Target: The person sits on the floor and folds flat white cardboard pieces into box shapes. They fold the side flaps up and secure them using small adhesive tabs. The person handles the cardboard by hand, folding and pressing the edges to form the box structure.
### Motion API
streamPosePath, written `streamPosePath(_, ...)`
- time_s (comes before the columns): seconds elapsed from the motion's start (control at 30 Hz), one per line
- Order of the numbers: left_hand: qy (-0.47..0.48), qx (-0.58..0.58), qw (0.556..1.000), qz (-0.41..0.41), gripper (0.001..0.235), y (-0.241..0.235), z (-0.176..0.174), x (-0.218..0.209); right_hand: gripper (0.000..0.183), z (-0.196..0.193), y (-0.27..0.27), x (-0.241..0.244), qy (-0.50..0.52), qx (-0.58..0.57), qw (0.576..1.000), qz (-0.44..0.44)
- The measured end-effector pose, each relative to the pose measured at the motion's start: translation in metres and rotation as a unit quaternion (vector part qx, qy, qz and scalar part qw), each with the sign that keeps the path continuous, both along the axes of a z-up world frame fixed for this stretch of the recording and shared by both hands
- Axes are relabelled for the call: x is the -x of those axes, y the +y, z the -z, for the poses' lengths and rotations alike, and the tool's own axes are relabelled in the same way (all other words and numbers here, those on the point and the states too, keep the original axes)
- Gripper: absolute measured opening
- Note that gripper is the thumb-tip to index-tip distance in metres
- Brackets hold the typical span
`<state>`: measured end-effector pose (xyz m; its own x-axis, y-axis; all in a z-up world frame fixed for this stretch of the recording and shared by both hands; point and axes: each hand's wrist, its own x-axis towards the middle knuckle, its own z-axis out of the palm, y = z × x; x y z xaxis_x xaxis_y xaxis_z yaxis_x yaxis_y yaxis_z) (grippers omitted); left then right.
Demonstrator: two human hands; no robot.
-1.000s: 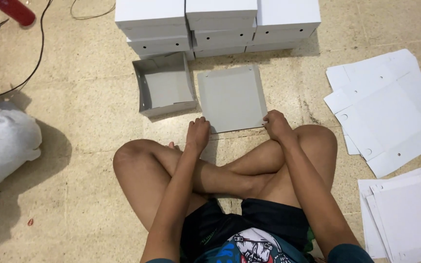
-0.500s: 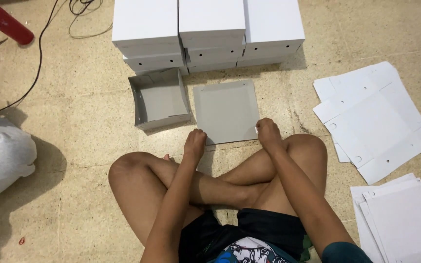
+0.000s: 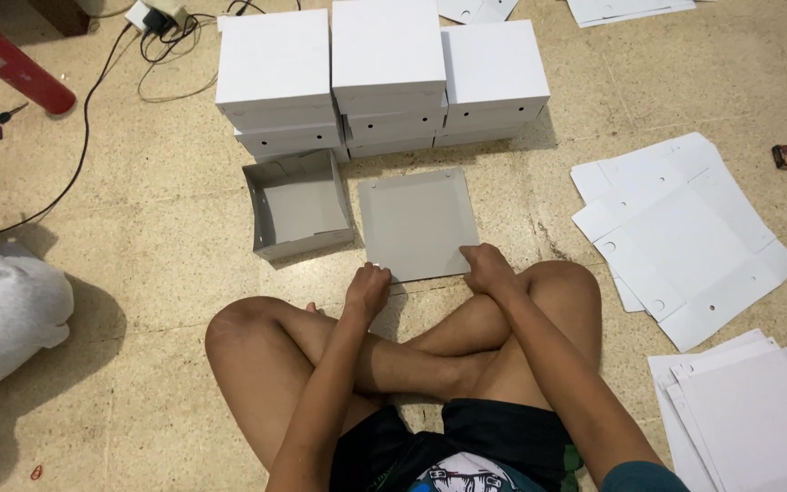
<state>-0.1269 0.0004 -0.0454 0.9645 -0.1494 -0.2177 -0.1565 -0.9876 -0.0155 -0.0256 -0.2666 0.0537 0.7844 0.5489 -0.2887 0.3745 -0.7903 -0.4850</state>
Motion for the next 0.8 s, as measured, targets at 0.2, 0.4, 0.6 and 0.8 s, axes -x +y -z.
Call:
streamPosePath(0.2,-0.024,0.005,1.0,-0.02,0.007,0.005,0.005,-0.002,0.042,-0.014,0.008,0.002,-0.001,-0.005,0.999,0.049)
streamPosePath(0.4,-0.035,0.034,0.997,-0.065,0.039,-0.001,-0.039,-0.002,0.049,0.008,0.009,-0.008,-0.047,0.048,0.996,0.058)
streamPosePath(0.6,-0.045,-0.062,0.997,0.021,0.025,-0.002,-0.005,-0.01,0.027,-0.021,0.016,-0.001,-0.041,0.01,0.998,0.055)
streamPosePath(0.8,-0.043,-0.132,0.987,0.075,0.015,-0.018,-0.013,-0.003,0.021,0.02,0.013,-0.002,-0.061,-0.031,0.997,0.02)
